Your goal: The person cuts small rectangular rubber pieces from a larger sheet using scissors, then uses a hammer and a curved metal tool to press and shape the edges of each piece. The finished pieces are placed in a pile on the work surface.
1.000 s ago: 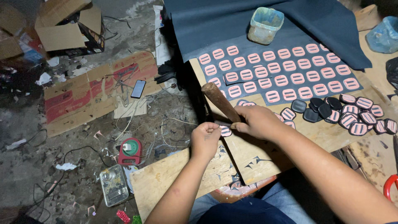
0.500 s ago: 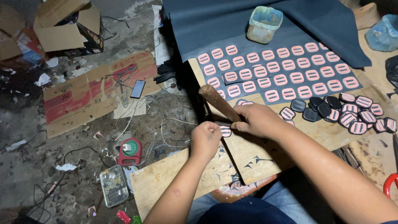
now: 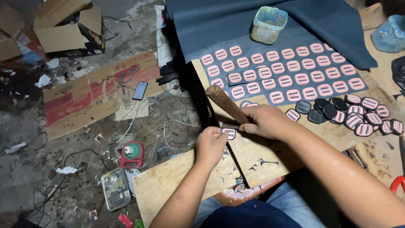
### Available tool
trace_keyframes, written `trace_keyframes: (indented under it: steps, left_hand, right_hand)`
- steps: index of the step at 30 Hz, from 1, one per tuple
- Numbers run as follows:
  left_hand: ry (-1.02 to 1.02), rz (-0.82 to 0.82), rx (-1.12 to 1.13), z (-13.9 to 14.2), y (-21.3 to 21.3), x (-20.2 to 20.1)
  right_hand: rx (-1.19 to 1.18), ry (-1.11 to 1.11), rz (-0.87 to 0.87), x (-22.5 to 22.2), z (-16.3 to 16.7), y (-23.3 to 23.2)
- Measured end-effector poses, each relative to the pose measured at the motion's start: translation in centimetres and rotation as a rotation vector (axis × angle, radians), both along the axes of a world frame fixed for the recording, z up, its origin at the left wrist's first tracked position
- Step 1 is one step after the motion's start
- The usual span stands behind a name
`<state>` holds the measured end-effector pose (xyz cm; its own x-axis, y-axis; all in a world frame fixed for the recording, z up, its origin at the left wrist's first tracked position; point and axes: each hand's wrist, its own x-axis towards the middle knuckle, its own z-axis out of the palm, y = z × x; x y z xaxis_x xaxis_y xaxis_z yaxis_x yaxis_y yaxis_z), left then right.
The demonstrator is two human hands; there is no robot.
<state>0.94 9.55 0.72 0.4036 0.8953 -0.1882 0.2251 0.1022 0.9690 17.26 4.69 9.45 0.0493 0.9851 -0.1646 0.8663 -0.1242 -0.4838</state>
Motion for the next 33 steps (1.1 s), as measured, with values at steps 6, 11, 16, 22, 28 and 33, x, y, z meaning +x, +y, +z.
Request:
trace_keyframes:
  steps: [6,11,16,22,28,33]
  left_hand:
    - [-0.049,0.043,0.019,0.4,-0.1,0.2]
    - [-0.173,0.066,-0.126,0.4,0.2,0.4]
    - [-0.139,0.075,-0.054,0.1,0.3,0.3]
    - [-0.129,0.023,-0.11,0.4,0.3,0.1]
    - [-0.065,-0.025,0.015,0.8,0.2,0.2]
    - [-0.07,0.019,0.019,0.4,0.2,0.1]
  right_hand:
    - [0.001,-0.027,0.001,-0.8,0.1,0.9]
    - [-0.039,-0.04,-0.001,-1.1,0.1,1.4]
    - [-0.094,-0.015,0.007,-0.2,0.3,1.1]
    - [-0.122,-0.044,-0.016,0.2,0.3,1.0]
    - [-0.058,-0.03,0.002,-0.3,-0.2,1.1]
    - [-0.035,-0.052,0.065,0.3,-0.1,0.5]
